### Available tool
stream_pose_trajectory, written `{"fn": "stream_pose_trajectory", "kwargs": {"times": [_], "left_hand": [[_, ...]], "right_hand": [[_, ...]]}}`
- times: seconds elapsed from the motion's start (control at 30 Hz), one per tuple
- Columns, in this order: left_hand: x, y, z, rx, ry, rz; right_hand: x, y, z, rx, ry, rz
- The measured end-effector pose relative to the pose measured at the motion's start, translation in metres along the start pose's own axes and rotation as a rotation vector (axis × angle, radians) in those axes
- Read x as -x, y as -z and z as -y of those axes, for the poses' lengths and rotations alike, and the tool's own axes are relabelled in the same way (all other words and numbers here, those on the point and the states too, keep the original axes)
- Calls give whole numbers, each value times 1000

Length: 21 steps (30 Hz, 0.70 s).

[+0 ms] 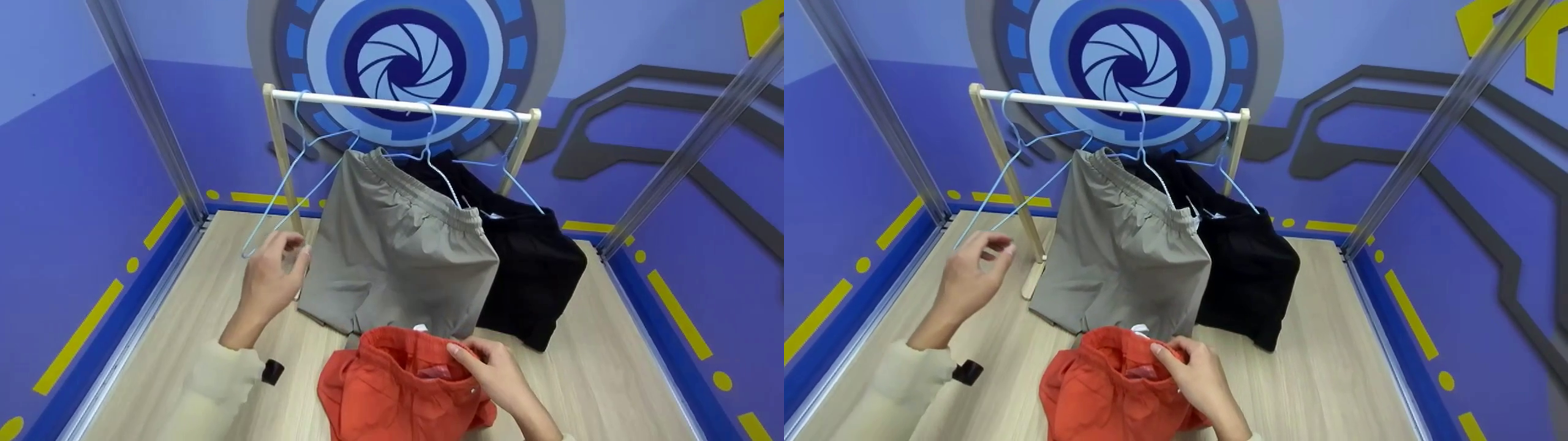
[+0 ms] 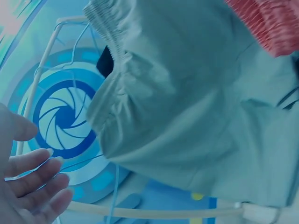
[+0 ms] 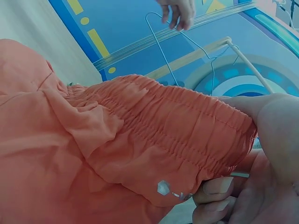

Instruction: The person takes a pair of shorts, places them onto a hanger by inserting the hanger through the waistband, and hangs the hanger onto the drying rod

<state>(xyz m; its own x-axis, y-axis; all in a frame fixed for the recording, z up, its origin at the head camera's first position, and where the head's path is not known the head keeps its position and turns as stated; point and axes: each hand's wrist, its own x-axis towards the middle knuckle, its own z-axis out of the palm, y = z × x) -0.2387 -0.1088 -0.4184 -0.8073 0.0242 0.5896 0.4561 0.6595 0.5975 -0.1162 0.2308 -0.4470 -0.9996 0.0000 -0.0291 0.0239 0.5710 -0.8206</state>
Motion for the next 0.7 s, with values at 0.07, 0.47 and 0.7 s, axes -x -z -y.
{"fn": "stream_pose_trajectory", "kwargs": {"times": [0.07, 0.47, 0.7], "left_hand": [[-8, 4, 1, -2, -12, -42], [-34, 7, 14, -113, 131, -18], [-39, -5, 23, -167, 175, -14]], "right_hand": [[2, 1, 5, 8, 0, -3], [5, 2, 6, 2, -32, 18], [-6, -7, -29, -5, -17, 16]]}}
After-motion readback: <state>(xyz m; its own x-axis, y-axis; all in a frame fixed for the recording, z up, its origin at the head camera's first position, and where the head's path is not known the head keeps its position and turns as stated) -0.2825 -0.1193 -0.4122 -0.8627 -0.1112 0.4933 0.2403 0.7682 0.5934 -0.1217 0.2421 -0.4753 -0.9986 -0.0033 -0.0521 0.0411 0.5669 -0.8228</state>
